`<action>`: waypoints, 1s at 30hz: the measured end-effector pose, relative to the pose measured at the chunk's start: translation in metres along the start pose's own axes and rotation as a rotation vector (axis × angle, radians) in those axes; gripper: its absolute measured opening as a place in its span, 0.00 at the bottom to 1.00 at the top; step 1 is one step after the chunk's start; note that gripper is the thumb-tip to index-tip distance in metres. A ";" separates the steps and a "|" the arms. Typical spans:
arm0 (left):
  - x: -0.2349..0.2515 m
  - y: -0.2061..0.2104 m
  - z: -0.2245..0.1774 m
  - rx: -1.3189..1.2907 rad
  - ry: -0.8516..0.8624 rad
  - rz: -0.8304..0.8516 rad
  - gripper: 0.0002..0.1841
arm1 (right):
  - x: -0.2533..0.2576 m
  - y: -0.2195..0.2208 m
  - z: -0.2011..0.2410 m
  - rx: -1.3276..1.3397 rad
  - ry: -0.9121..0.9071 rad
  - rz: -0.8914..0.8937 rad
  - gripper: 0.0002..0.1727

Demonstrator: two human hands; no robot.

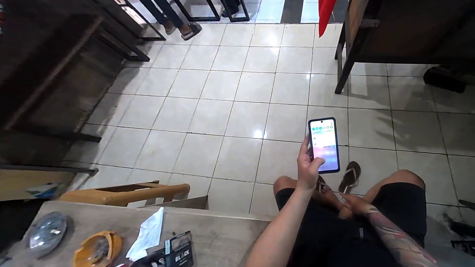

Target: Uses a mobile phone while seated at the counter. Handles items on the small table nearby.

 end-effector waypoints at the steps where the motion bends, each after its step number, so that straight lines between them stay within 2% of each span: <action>1: -0.001 0.001 0.000 0.011 -0.004 0.001 0.47 | 0.000 0.001 -0.001 0.000 -0.001 0.002 0.34; 4: -0.001 0.004 -0.001 0.042 -0.015 -0.002 0.47 | -0.001 -0.001 0.001 0.004 0.006 0.005 0.34; 8: -0.003 0.004 0.001 0.079 -0.018 -0.040 0.31 | 0.001 0.002 -0.003 -0.012 0.013 0.012 0.34; 11: -0.002 0.002 0.003 0.065 -0.011 -0.034 0.26 | 0.003 0.000 -0.002 -0.020 0.028 0.026 0.35; 18: -0.003 0.002 0.003 -0.029 0.001 0.005 0.26 | 0.003 0.002 -0.003 -0.039 0.057 0.014 0.34; 30: -0.003 0.002 0.004 -0.039 -0.007 0.024 0.29 | 0.007 0.004 -0.009 -0.028 0.046 0.017 0.34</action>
Point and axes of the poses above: each hand's wrist, its own x-axis towards the middle knuckle, its own y-axis out of the palm, z = x × y, the point moved 6 cm from there along x, towards the middle knuckle, and after that the axes turned 12 degrees about x, right-handed, at the moved point
